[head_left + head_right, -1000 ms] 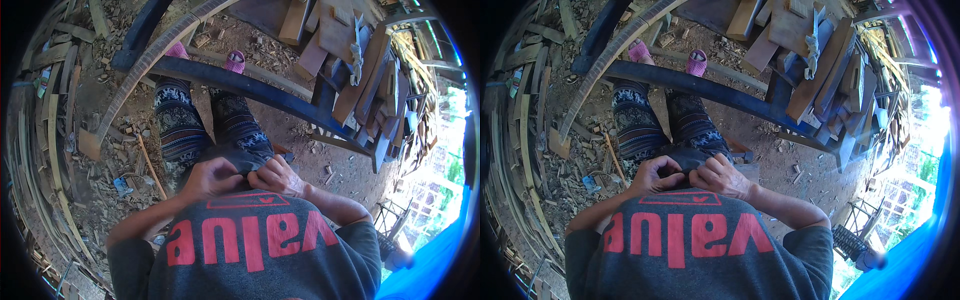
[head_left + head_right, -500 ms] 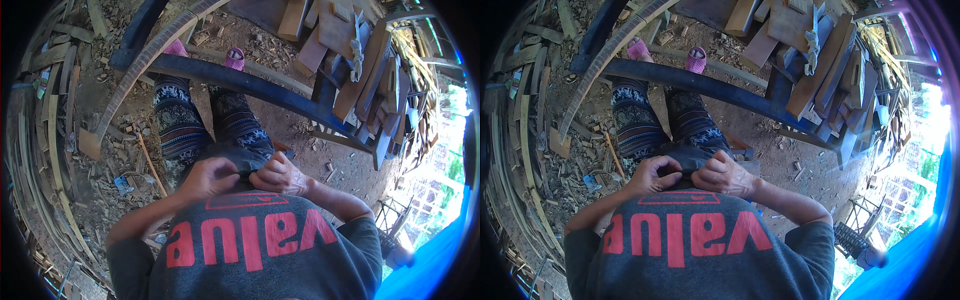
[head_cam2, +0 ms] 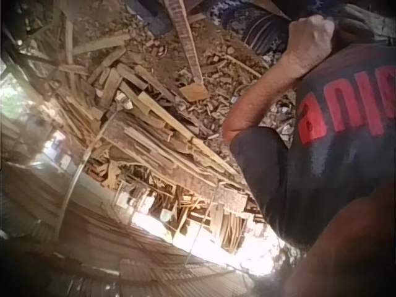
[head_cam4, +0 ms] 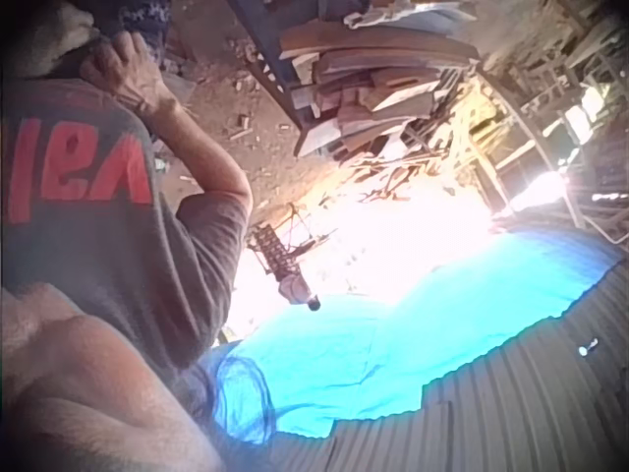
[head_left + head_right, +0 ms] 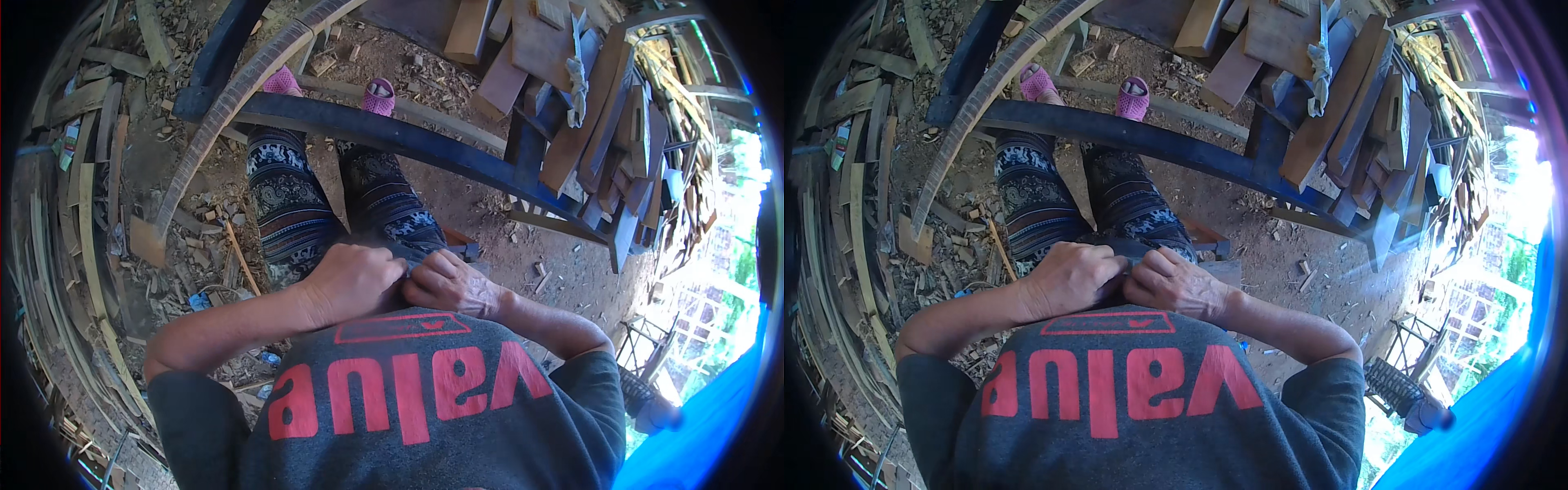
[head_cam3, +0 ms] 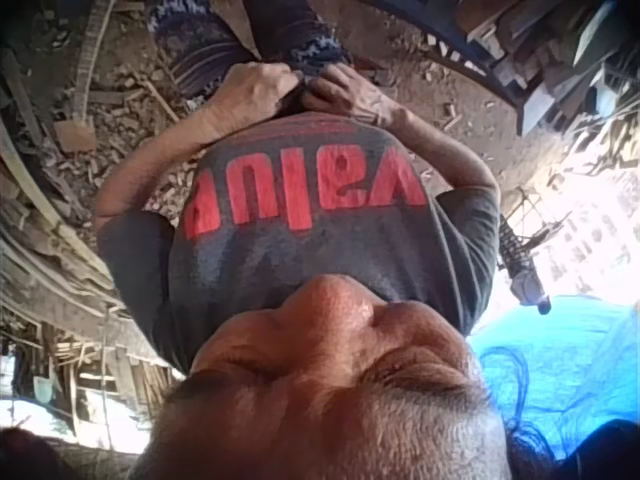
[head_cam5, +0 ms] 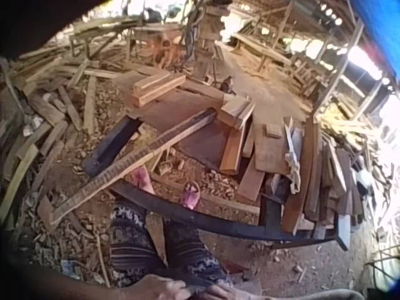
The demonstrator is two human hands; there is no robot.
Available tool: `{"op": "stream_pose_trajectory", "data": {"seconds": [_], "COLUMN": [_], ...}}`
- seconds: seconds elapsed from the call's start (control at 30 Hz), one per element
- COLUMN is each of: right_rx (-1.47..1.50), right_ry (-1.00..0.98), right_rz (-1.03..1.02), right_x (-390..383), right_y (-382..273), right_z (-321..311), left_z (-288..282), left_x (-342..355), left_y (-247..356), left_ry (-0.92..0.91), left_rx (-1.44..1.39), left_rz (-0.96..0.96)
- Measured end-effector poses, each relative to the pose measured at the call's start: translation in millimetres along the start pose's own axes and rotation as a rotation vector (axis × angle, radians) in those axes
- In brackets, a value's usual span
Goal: The recorder uses a hand saw to cut through a piece of lumber on a workbench in a woodworking shop.
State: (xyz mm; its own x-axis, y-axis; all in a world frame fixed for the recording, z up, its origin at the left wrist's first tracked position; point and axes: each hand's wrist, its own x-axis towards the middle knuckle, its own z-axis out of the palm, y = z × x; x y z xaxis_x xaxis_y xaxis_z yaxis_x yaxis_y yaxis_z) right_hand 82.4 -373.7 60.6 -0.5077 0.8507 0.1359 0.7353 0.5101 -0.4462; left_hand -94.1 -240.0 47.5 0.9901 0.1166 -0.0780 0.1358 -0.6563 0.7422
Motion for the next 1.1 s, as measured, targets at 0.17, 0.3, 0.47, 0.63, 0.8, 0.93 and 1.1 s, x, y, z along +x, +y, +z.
{"op": "stream_pose_trajectory", "data": {"seconds": [0.17, 0.3, 0.47, 0.63, 0.8, 0.93, 1.1], "right_rx": [-0.053, 0.055, 0.186, 0.153, 0.044, 0.033, 0.009], "right_ry": [-0.055, -0.033, 0.070, -0.027, -0.061, -0.080, -0.070], "right_rz": [0.002, 0.016, 0.038, -0.039, -0.082, -0.097, -0.029], "right_x": [-2.2, -6.4, -4.8, 11.7, 8.5, 12.9, 18.0], "right_y": [-0.3, 5.4, 6.6, 7.0, 7.3, 1.1, -2.2], "right_z": [-13.0, -9.8, -1.9, 2.2, 10.4, 2.3, -3.7], "left_z": [-5.7, 0.9, 14.4, 27.2, 38.2, 44.5, 8.3], "left_x": [0.8, 1.3, -2.8, -9.4, -9.0, -11.2, -10.6], "left_y": [-2.3, -8.0, -15.9, -18.7, -26.8, -30.5, -18.2], "left_ry": [0.008, 0.049, 0.147, 0.219, 0.265, 0.377, -0.054], "left_rx": [0.057, -0.032, -0.267, -0.414, -0.433, -0.227, -0.697], "left_rz": [0.143, 0.155, 0.093, 0.040, 0.094, 0.246, -0.233]}}
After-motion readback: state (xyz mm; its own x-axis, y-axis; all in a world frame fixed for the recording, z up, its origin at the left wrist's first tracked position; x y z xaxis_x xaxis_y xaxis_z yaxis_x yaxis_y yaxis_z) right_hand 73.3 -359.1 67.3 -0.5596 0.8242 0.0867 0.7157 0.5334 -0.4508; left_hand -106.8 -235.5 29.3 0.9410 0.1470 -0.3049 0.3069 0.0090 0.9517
